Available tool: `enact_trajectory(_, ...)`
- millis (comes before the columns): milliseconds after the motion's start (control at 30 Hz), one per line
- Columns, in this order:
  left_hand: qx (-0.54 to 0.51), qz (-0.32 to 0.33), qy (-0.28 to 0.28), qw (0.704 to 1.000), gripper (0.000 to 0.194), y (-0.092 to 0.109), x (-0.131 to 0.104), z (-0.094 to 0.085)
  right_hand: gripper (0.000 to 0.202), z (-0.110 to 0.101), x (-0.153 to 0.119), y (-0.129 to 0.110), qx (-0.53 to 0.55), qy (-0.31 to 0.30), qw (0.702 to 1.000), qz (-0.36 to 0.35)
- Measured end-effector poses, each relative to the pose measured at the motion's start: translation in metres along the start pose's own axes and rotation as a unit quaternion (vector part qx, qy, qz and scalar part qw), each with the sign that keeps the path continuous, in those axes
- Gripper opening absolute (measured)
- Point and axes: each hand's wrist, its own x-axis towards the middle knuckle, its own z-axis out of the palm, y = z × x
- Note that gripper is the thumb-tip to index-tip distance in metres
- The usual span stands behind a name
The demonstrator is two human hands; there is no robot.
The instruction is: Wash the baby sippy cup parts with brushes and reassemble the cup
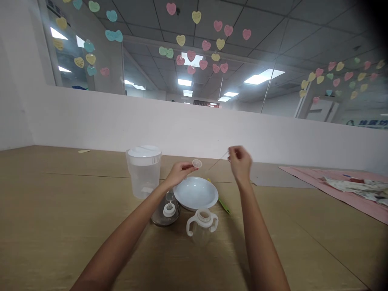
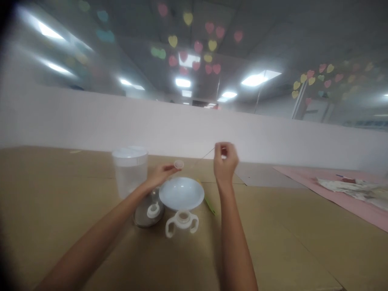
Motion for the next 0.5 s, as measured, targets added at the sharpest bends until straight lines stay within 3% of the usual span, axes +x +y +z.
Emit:
enact_trajectory(33,-0.007,-0.001,0.004,1.0,0.031,0.0,0.001,0.0,0.018,0.006,-0.003,0.018,-0.02,-0.073,0.995,0.064)
enact_trajectory(100,0.001,0.005,0.009,1.0,0.032,-0.001,0.003,0.001,0.02,0.022,-0.014,0.048,-0.033,-0.232,0.951,0.201)
enact_trajectory(200,0.023,0.008,0.01,1.0,0.031,-0.003,0.002,0.001,0.014,0.04,-0.038,0.077,-0.033,-0.29,0.923,0.25)
enact_trajectory(300,0.018,0.008,0.0,1.0,0.028,-0.005,0.001,0.0,0.012,0.047,-0.052,0.089,-0.036,-0.322,0.905,0.275)
enact_trajectory(400,0.024,0.009,-0.011,1.0,0.026,-0.005,0.0,0.0,0.03,0.048,-0.051,0.085,-0.036,-0.355,0.888,0.291)
enact_trajectory(500,0.053,0.015,-0.015,0.998,0.027,-0.005,0.0,-0.002,0.038,0.049,-0.043,0.065,0.002,-0.413,0.863,0.29)
